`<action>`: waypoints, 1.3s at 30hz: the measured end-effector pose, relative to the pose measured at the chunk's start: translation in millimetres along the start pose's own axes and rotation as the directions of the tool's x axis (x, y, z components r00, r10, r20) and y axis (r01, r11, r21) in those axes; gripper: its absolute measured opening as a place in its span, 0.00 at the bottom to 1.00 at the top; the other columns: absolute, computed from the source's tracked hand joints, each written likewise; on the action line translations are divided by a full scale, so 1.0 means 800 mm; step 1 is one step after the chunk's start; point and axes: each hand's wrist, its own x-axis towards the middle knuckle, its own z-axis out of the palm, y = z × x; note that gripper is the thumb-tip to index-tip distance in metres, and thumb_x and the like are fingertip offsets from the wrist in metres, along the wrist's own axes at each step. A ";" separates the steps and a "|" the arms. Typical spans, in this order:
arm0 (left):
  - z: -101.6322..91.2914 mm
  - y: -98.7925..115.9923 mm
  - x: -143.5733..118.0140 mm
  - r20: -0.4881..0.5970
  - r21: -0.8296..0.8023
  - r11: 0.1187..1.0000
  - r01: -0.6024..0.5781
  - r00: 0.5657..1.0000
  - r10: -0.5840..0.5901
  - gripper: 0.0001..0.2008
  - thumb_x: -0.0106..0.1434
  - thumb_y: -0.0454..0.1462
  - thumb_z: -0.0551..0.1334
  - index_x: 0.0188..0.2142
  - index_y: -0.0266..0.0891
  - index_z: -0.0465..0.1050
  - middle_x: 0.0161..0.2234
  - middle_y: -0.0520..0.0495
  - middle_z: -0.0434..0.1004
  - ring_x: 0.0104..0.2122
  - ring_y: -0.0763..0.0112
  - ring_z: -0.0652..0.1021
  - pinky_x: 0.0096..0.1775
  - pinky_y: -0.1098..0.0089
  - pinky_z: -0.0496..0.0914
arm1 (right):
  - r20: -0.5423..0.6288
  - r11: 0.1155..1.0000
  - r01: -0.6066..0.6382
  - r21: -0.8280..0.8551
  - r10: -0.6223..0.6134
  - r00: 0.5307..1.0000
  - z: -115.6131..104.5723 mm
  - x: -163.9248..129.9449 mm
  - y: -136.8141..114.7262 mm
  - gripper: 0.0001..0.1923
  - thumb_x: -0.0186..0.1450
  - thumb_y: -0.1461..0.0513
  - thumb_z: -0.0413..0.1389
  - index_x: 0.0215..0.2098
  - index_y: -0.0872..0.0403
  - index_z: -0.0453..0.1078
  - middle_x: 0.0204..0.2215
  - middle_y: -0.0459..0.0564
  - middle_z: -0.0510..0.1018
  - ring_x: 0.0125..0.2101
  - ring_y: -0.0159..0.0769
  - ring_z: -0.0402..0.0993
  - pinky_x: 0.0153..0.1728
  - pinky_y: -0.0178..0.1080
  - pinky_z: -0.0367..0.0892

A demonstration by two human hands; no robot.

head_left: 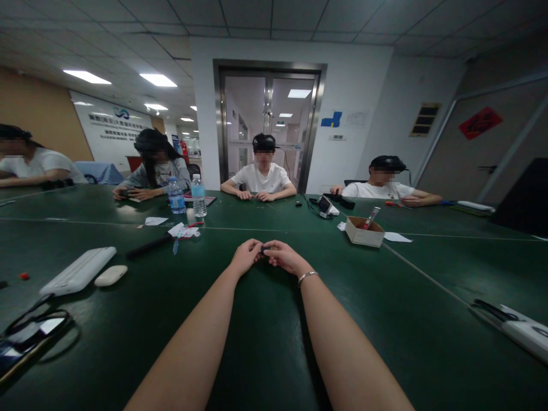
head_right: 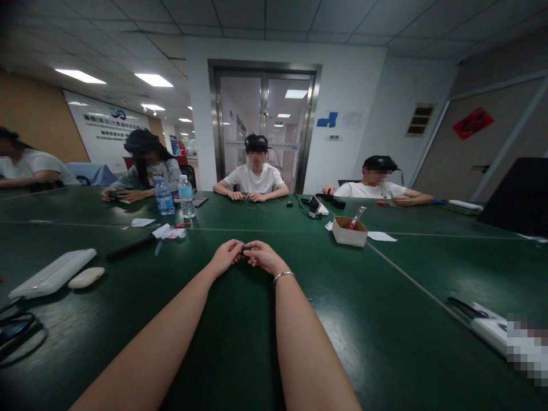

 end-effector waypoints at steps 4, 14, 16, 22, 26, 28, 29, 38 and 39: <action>-0.002 0.007 -0.002 -0.059 0.116 0.993 0.002 0.998 0.005 0.18 0.60 0.47 0.50 0.33 0.37 0.71 0.18 0.53 0.65 0.19 0.75 0.67 0.22 0.75 0.60 | 0.013 0.991 0.018 -0.129 -0.016 1.000 0.004 0.002 0.001 0.13 0.54 0.65 0.62 0.35 0.57 0.65 0.23 0.45 0.73 0.14 0.21 0.63 0.10 0.23 0.57; 0.003 0.015 -0.005 -0.071 -0.118 0.990 0.081 0.993 -0.090 0.07 0.58 0.37 0.53 0.34 0.37 0.65 0.20 0.54 0.64 0.19 0.78 0.67 0.21 0.77 0.61 | -0.086 0.997 0.034 -0.068 -0.040 0.996 0.003 0.010 0.011 0.13 0.57 0.63 0.60 0.35 0.56 0.61 0.17 0.41 0.70 0.13 0.25 0.66 0.13 0.26 0.63; 0.003 0.016 -0.004 -0.070 -0.139 0.988 0.065 0.995 -0.075 0.08 0.57 0.37 0.54 0.35 0.36 0.65 0.21 0.54 0.65 0.20 0.77 0.67 0.21 0.77 0.61 | -0.078 0.999 0.042 -0.033 -0.045 0.996 0.001 0.009 0.011 0.13 0.57 0.61 0.60 0.36 0.56 0.61 0.18 0.42 0.71 0.14 0.25 0.67 0.14 0.27 0.64; 0.004 0.007 -0.002 -0.097 -0.112 0.993 0.040 0.994 -0.051 0.11 0.58 0.42 0.56 0.34 0.35 0.66 0.23 0.52 0.66 0.23 0.77 0.69 0.21 0.78 0.62 | -0.074 0.997 0.064 -0.034 -0.067 0.995 -0.002 0.008 0.011 0.17 0.55 0.61 0.62 0.39 0.56 0.62 0.15 0.42 0.70 0.13 0.26 0.65 0.11 0.25 0.60; 0.003 0.002 -0.001 -0.102 -0.088 0.996 0.032 0.994 -0.041 0.12 0.58 0.43 0.56 0.34 0.36 0.66 0.25 0.50 0.67 0.25 0.75 0.69 0.21 0.78 0.63 | -0.065 0.998 0.045 0.050 -0.042 0.997 -0.002 0.005 0.008 0.14 0.57 0.61 0.61 0.38 0.57 0.63 0.18 0.45 0.72 0.17 0.27 0.69 0.16 0.27 0.65; 0.003 0.001 -0.001 -0.099 -0.077 0.997 0.030 0.994 -0.038 0.13 0.58 0.44 0.56 0.34 0.36 0.67 0.26 0.50 0.68 0.25 0.75 0.70 0.22 0.78 0.64 | -0.067 0.996 0.033 0.086 -0.027 0.997 -0.002 0.004 0.007 0.11 0.58 0.61 0.60 0.36 0.57 0.64 0.19 0.46 0.73 0.18 0.27 0.70 0.18 0.28 0.67; 0.002 0.001 -0.001 -0.095 -0.074 0.997 0.027 0.995 -0.034 0.13 0.58 0.44 0.56 0.34 0.36 0.67 0.26 0.49 0.68 0.26 0.75 0.70 0.22 0.78 0.64 | -0.067 0.995 0.033 0.097 -0.026 0.997 -0.002 0.003 0.007 0.11 0.58 0.62 0.60 0.36 0.57 0.64 0.20 0.46 0.72 0.18 0.27 0.71 0.19 0.28 0.68; 0.005 0.001 -0.002 -0.128 -0.029 0.999 0.017 0.992 -0.021 0.15 0.57 0.47 0.57 0.35 0.37 0.67 0.28 0.49 0.69 0.27 0.73 0.71 0.22 0.77 0.65 | -0.095 0.999 0.025 0.041 -0.021 0.995 -0.002 0.013 0.015 0.14 0.53 0.69 0.63 0.35 0.59 0.64 0.21 0.45 0.72 0.18 0.26 0.70 0.19 0.28 0.69; 0.006 0.002 -0.002 -0.135 -0.023 1.000 0.014 0.991 -0.017 0.15 0.56 0.47 0.57 0.35 0.37 0.67 0.28 0.49 0.69 0.27 0.73 0.71 0.22 0.77 0.65 | -0.106 1.000 0.031 0.002 -0.030 0.994 0.000 0.015 0.016 0.15 0.52 0.69 0.63 0.34 0.58 0.63 0.20 0.45 0.71 0.17 0.27 0.70 0.18 0.29 0.69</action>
